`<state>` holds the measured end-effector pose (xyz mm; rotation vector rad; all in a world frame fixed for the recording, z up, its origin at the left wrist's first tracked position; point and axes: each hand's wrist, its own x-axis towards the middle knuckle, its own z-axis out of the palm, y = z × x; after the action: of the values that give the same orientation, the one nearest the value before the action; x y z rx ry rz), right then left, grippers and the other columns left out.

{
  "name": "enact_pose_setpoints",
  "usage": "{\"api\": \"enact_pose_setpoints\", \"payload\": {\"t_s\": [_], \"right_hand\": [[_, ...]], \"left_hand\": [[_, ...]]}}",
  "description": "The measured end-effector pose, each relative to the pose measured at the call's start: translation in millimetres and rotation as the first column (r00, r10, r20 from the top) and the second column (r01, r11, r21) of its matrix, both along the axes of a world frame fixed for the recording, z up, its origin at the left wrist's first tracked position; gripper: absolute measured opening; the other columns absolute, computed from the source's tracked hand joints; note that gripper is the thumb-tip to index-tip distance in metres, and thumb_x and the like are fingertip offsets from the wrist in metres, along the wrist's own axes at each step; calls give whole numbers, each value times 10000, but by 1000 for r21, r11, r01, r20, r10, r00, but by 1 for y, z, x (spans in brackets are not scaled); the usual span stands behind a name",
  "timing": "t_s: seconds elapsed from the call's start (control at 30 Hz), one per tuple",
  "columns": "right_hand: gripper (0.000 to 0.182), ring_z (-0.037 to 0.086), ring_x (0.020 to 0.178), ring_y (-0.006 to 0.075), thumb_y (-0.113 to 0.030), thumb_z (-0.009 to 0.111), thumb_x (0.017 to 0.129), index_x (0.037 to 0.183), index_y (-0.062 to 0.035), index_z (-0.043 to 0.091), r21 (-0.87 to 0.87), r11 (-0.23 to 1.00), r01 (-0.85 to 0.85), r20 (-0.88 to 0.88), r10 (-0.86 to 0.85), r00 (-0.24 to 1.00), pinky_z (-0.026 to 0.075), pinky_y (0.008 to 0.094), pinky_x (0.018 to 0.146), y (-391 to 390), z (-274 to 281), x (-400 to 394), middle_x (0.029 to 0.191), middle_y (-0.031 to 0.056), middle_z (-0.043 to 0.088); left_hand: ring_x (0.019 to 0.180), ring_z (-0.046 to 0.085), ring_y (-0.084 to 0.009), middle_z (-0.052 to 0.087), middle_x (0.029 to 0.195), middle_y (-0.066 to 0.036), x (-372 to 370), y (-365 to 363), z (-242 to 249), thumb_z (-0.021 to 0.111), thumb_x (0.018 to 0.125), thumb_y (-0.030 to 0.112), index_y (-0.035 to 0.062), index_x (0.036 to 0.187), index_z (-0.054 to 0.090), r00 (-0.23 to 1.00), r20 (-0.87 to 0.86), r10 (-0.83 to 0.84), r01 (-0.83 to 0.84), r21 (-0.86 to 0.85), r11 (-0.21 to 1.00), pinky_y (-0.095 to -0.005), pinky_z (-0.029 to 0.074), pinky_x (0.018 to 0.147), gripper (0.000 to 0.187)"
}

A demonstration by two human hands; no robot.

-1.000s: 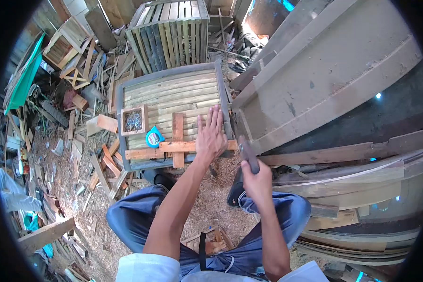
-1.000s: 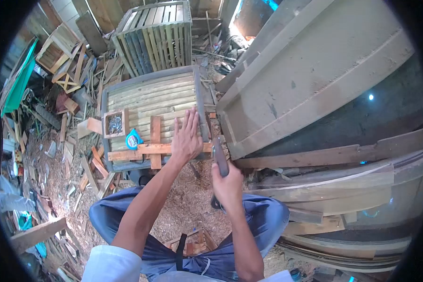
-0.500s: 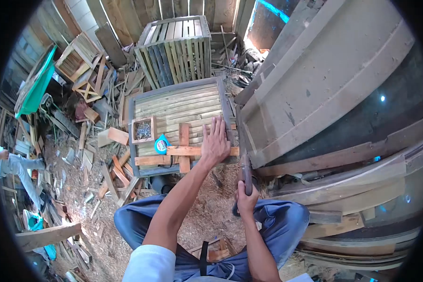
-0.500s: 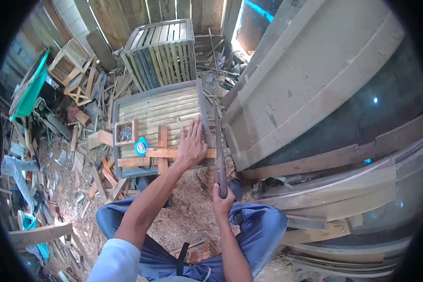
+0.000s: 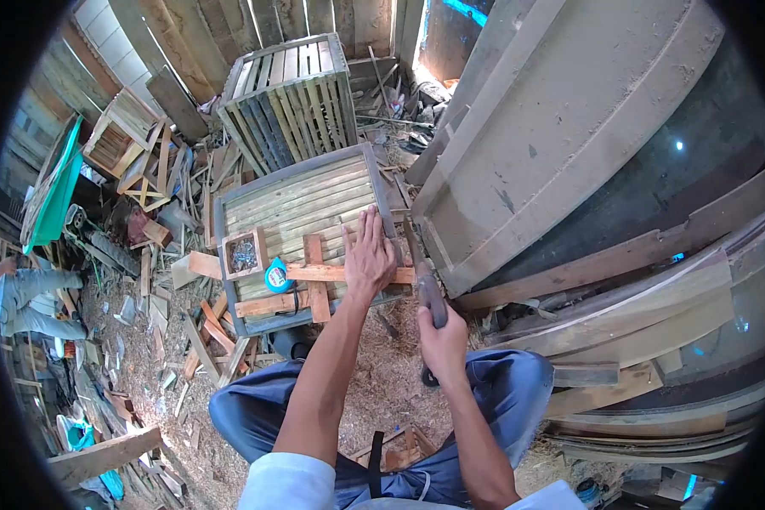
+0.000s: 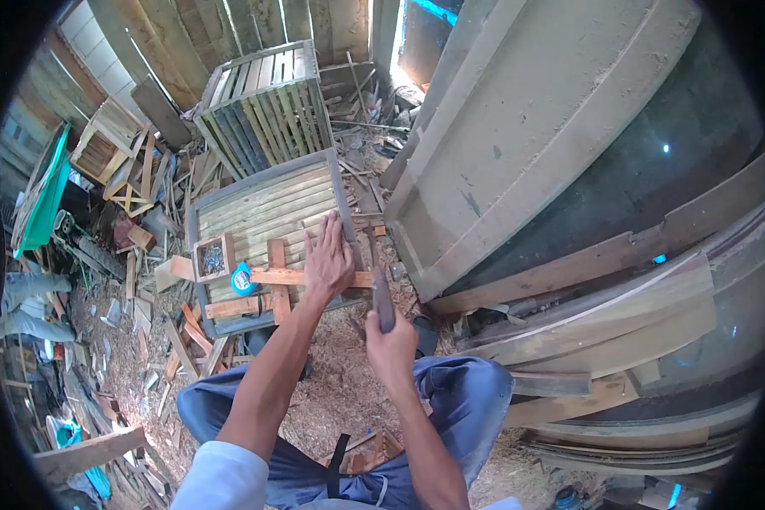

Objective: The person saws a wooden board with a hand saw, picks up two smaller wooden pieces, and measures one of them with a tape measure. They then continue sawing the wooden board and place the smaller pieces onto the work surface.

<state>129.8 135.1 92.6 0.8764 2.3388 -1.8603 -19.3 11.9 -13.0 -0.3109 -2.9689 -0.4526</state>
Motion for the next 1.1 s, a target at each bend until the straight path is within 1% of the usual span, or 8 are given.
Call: {"api": "enact_pose_setpoints", "payload": {"t_s": [0.07,0.2,0.3,0.33,0.47,0.6,1.03,1.1], "right_hand": [[242,580,518,98,-230,616,918,904,12,631,-134,990,54,0,-54,999,440,287,464,-5,-10,18,599,29,570],[230,530,489,89,-220,615,918,903,9,623,-152,976,155,-73,-168,983,410,271,454,-18,-63,54,585,18,552],[229,546,512,117,-212,620,910,876,14,611,8,1000,25,-130,-24,991,424,313,483,1,-38,50,581,36,547],[237,566,532,185,-209,617,902,859,24,606,-120,992,45,37,-41,998,440,362,535,2,0,43,588,88,561],[226,581,547,269,-199,604,901,878,26,614,96,989,-114,85,106,991,447,387,571,9,73,50,612,154,581],[224,581,545,271,-196,609,896,859,25,614,116,980,-160,146,143,979,454,383,572,14,106,64,604,154,574],[205,540,529,168,-169,618,875,861,36,622,232,972,33,-262,29,965,433,358,525,-4,-70,36,578,116,530],[225,547,533,167,-186,627,881,875,38,620,-86,986,140,-176,-154,972,434,364,523,-8,-125,48,578,111,528]], "left_hand": [[1467,200,-269,228,1580,-110,-6,1,1,366,946,276,8,1451,310,1000,5,12,-12,2,1000,-581,140,1167,575],[1468,193,-265,235,1577,-106,-5,7,1,352,979,314,20,1451,319,999,35,26,-26,18,999,-556,125,1178,557],[1475,172,-254,217,1586,-88,1,2,2,348,987,318,35,1463,307,998,46,30,-31,9,999,-540,103,1187,555],[1476,167,-252,213,1588,-86,2,1,0,348,987,319,37,1466,303,999,34,26,-27,7,1000,-540,103,1188,558],[1479,156,-248,198,1593,-79,-2,5,5,343,990,319,42,1480,279,999,39,39,-40,32,999,-539,101,1188,566],[1482,141,-248,193,1596,-79,-1,5,2,319,990,338,43,1497,260,999,29,33,-34,39,999,-545,83,1190,590],[1476,162,-283,218,1581,-127,-4,7,-5,357,972,350,3,1476,288,1000,3,-1,1,1,1000,-565,150,1170,616],[1473,169,-286,215,1581,-125,0,7,1,359,975,342,1,1471,288,999,38,-3,2,22,1000,-566,149,1170,606]]}}
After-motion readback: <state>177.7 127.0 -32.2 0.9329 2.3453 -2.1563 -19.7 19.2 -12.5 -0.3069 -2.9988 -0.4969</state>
